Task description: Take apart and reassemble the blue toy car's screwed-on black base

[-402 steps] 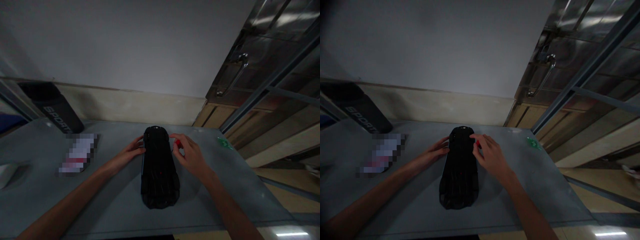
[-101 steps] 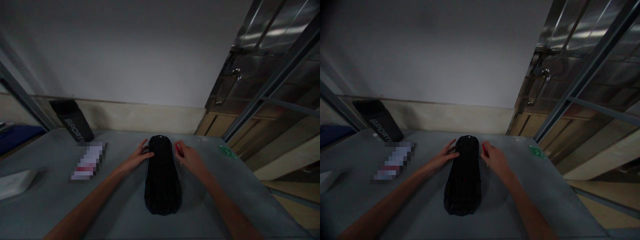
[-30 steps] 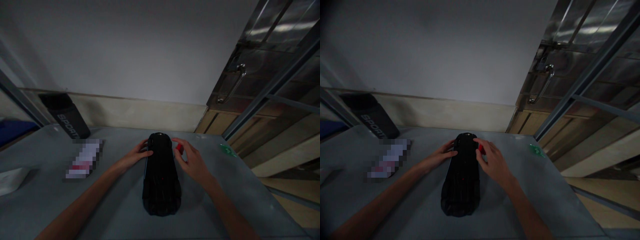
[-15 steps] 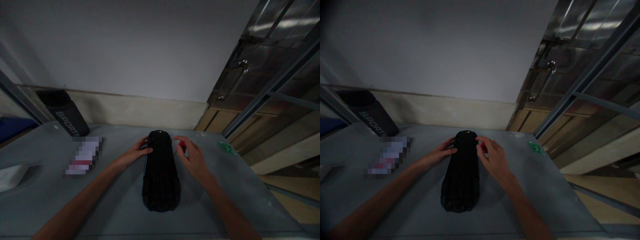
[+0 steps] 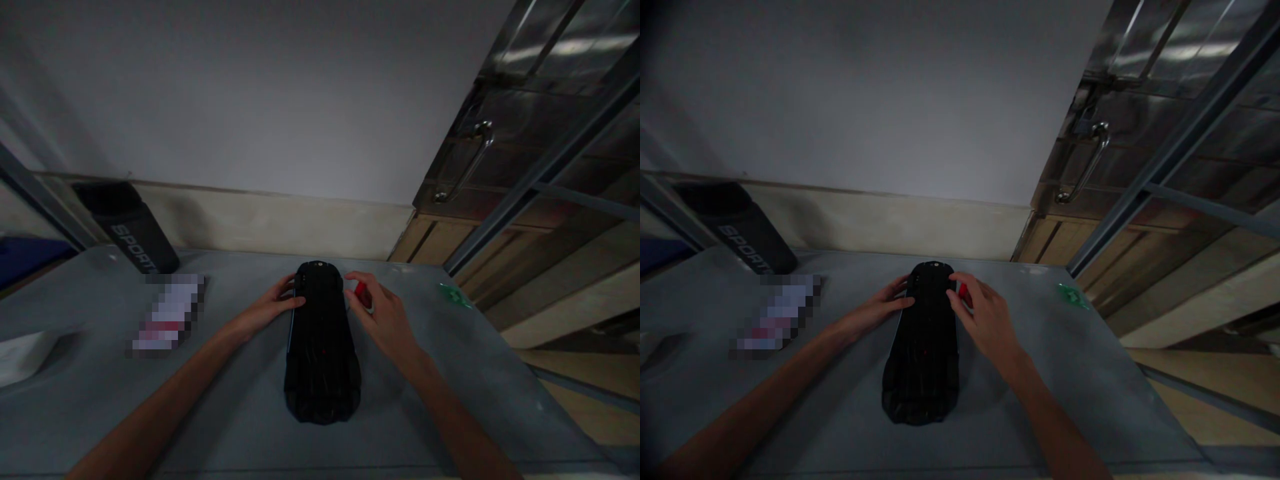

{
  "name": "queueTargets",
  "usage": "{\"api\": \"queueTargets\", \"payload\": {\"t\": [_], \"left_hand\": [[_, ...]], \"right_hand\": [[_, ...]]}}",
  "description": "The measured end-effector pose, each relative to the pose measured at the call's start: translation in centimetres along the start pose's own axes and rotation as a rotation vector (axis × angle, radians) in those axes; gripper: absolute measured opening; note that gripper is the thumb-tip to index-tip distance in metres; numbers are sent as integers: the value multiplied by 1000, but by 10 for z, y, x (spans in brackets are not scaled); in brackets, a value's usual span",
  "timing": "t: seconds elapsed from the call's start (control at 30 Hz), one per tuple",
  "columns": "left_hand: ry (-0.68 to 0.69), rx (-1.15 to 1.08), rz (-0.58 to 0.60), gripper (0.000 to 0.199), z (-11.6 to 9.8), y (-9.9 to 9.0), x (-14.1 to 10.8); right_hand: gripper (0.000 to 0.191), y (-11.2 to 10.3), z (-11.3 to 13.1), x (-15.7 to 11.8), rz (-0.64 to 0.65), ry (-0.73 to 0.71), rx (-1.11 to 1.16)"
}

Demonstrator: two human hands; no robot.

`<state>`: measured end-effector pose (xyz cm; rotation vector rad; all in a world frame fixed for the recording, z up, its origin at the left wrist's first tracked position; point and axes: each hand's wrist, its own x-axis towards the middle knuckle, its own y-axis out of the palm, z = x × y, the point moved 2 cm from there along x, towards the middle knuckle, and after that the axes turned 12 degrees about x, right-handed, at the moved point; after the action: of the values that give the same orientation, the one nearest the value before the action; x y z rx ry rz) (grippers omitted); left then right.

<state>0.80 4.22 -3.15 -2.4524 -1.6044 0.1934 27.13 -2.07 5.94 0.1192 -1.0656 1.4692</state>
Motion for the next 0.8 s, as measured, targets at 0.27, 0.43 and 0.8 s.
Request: {"api": "queueTargets", "payload": {"t": [0.27, 0.43, 0.8], "left_hand": [[-55, -23, -7, 92, 3, 0, 0], [-59, -28, -13, 93, 7, -1, 2], [-51, 3, -11, 91, 0, -1, 0]], "right_hand": [[30, -3, 2, 1, 26, -18, -3], [21, -3, 2, 3, 10, -11, -37], [26, -7, 1, 3, 79, -11, -7]]}}
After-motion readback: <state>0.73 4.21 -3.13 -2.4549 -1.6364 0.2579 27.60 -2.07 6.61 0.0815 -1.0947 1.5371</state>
